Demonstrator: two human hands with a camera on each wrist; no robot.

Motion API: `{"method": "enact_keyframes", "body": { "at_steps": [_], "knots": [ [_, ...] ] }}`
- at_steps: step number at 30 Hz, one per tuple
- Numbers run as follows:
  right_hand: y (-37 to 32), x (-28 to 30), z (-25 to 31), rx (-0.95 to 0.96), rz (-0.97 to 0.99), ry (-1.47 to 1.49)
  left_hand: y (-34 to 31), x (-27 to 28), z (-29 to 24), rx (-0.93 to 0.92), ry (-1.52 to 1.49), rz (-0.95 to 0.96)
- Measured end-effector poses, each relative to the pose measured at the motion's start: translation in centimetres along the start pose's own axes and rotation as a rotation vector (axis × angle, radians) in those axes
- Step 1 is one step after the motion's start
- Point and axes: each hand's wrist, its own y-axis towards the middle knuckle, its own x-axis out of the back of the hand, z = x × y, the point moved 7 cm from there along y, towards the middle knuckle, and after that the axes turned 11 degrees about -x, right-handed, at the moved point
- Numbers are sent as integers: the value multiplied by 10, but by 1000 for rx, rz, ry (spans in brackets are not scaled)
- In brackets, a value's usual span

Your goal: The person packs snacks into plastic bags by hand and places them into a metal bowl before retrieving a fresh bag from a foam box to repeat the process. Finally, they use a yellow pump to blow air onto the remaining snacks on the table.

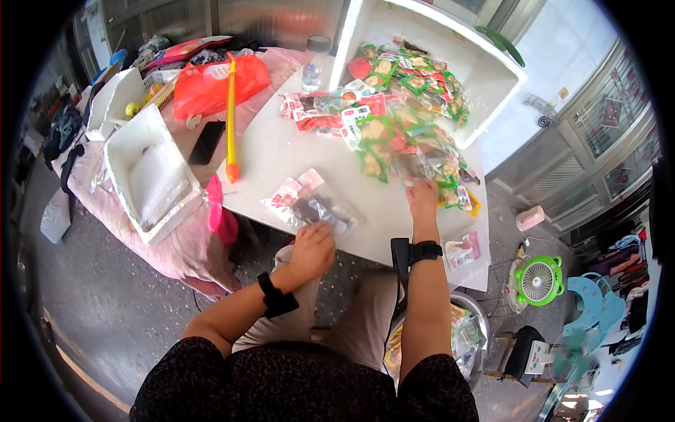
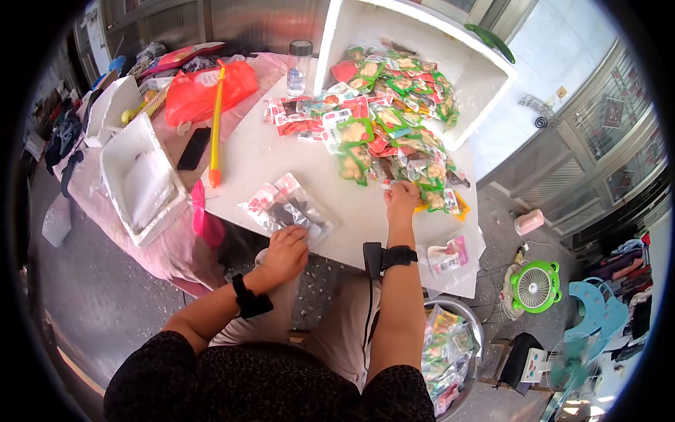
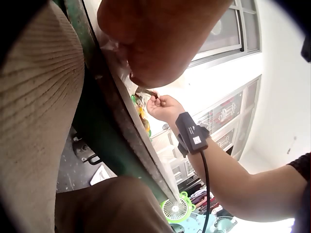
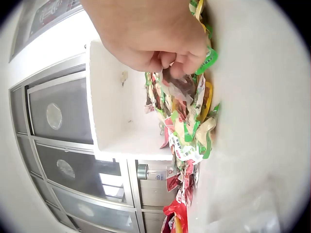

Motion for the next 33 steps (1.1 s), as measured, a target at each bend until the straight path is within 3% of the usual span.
{"method": "enact_keyframes", "body": {
  "at_steps": [4,7,8,11,12,15,16,18,20,23,24,25,27,28,31,33],
  "knots": [
    [-81,11,4,26,42,82,7,9,-6,38,-25,33],
    [-137,14,3,76,70,62,15,22,-19,36,-147,-70],
    [-158,8,4,111,74,25,17,20,-25,39,-297,-41],
    [-204,4,-19,168,134,-124,4,-23,-41,669,-1437,41],
    [-218,3,-26,186,162,-179,4,-25,-47,833,-1592,76],
    [-257,-11,-50,217,299,-286,7,-26,-62,921,-2046,-74],
    [-262,-13,-56,178,385,-346,7,-19,-60,950,-1962,-98],
    [-269,-14,-64,93,556,-465,0,-14,-50,836,-1788,-37],
    [-255,20,-58,94,406,-431,3,-6,-46,668,-1658,-31],
    [-249,47,-27,62,204,-349,-10,7,-49,650,-1312,559],
    [-249,49,-25,51,249,-311,-8,9,-57,490,-1241,666],
    [-247,50,-30,-22,331,-360,-9,18,-65,492,-1205,819],
    [-247,52,-45,-167,497,-456,-15,13,-69,410,-1224,905],
    [-245,53,-51,-226,474,-442,-16,11,-71,369,-1240,930],
    [-249,50,-44,-137,455,-178,-21,9,-75,288,-1288,998],
    [-257,41,-43,-195,577,-156,-22,6,-79,274,-1312,1035]
  ]
}}
